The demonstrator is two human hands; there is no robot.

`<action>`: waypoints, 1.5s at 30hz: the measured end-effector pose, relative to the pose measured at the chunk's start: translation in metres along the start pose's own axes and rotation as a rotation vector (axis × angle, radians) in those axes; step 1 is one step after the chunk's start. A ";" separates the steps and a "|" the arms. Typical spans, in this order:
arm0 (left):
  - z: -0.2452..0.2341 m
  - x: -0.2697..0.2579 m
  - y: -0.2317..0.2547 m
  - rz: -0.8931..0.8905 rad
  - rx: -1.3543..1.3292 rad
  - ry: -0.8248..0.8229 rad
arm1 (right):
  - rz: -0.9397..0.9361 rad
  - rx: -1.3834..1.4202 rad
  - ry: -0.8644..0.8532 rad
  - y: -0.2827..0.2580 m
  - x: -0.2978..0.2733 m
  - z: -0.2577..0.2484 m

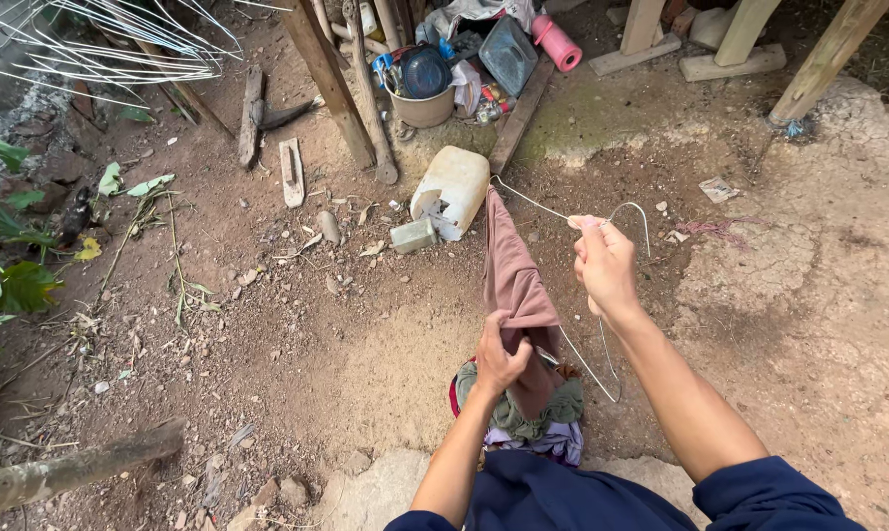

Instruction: The person hangs laundry by picking garments from a pile, putting some onto wire hangers to hang on a line, and draping other clothes directly over a clothesline.

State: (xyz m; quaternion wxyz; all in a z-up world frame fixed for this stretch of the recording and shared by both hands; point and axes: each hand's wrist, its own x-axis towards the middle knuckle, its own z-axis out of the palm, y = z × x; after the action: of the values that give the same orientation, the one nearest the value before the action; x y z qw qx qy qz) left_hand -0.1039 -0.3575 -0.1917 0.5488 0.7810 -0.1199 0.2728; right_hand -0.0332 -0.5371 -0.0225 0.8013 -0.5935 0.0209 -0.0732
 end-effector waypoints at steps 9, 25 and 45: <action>0.028 0.011 0.054 0.223 0.208 -0.033 | 0.151 -0.017 -0.015 0.069 0.007 0.007; 0.038 -0.041 0.069 -0.340 -0.199 -0.454 | 0.139 -0.051 0.090 0.123 0.024 0.001; -0.053 0.110 -0.008 -0.382 0.022 0.149 | -0.085 -0.403 -0.269 -0.059 0.043 -0.015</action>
State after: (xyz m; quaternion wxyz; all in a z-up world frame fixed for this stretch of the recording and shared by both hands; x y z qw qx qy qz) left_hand -0.0250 -0.2938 -0.1231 0.5896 0.7730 0.0746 0.2221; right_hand 0.0026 -0.5739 0.0315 0.6586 -0.7459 -0.0968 -0.0213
